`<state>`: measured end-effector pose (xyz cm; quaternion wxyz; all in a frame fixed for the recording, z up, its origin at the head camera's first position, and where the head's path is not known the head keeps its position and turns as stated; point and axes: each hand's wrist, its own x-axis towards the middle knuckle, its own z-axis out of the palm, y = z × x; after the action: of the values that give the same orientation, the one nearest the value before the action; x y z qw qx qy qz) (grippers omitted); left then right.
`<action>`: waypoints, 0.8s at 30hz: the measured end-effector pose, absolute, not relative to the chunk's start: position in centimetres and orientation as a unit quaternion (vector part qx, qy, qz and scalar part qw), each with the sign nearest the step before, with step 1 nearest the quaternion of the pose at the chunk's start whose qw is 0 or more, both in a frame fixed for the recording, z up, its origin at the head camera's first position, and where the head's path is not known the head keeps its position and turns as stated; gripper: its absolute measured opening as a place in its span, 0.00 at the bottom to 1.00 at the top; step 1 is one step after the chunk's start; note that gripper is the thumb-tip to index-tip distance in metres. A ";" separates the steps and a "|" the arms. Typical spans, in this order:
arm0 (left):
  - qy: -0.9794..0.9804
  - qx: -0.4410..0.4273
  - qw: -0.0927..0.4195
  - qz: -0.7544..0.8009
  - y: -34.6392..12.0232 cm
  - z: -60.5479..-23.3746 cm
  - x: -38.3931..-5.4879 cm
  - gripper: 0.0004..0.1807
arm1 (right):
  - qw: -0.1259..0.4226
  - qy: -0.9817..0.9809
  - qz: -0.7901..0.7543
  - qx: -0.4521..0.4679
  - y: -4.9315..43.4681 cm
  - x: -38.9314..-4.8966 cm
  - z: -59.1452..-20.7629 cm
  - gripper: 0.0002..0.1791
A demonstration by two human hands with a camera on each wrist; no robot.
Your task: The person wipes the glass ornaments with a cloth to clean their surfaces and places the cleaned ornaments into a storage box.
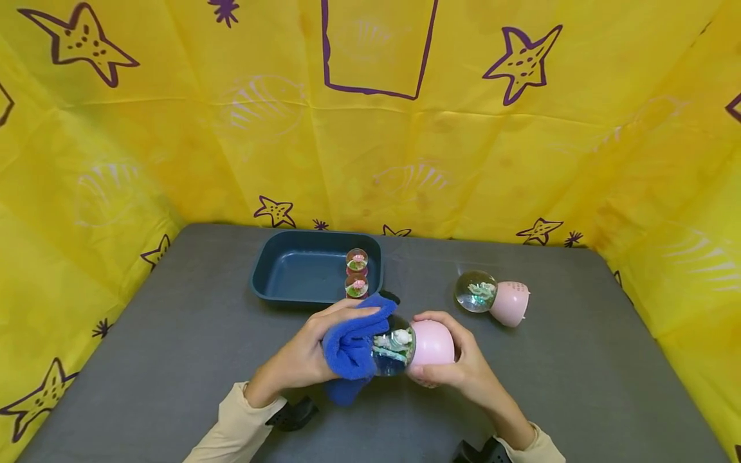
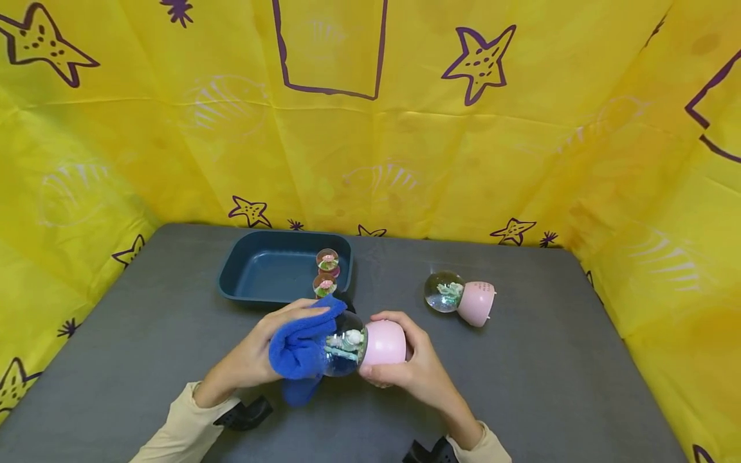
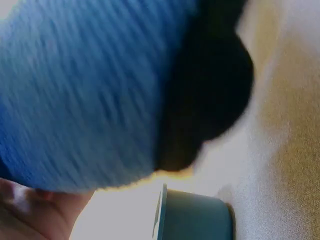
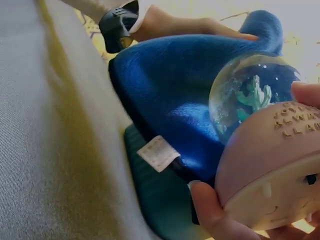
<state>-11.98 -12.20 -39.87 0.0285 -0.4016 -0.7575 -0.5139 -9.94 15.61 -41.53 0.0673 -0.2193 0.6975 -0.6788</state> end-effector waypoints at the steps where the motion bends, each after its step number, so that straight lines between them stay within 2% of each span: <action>1: -0.748 -0.406 0.040 -0.523 -12.2 -39.9 -12.0 0.38 | 0.061 0.701 -0.675 -0.221 15.5 -9.9 -41.5 0.33; 5: -0.714 -0.420 0.085 -0.554 -12.2 -40.0 -12.3 0.29 | 0.014 0.721 -0.651 -0.237 15.3 -9.8 -41.5 0.36; 8: -0.709 -0.410 0.110 -0.563 -12.3 -39.9 -12.4 0.26 | -0.024 0.731 -0.635 -0.246 15.2 -9.8 -41.5 0.37; 11: -0.721 -0.393 0.081 -0.565 -12.2 -39.8 -12.3 0.28 | -0.049 0.737 -0.625 -0.252 15.2 -9.8 -41.5 0.39; 15: -0.768 -0.374 0.001 -0.520 -12.0 -39.8 -12.0 0.38 | -0.075 0.758 -0.599 -0.249 15.0 -9.8 -41.8 0.40; 17: -0.794 -0.367 -0.023 -0.484 -11.8 -39.9 -11.8 0.44 | -0.086 0.772 -0.579 -0.249 14.9 -9.8 -42.0 0.41; 19: -0.810 -0.366 -0.028 -0.457 -11.6 -39.9 -11.6 0.46 | -0.093 0.782 -0.562 -0.253 14.8 -9.8 -42.2 0.41; 24: -0.819 -0.358 0.006 -0.449 -11.2 -39.8 -11.5 0.45 | -0.097 0.775 -0.561 -0.276 14.8 -9.8 -42.3 0.41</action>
<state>-11.48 -11.21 -39.77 0.0063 -0.3578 -0.8189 -0.4487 -9.84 14.85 -42.31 -0.0969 -0.2758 0.7748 -0.5606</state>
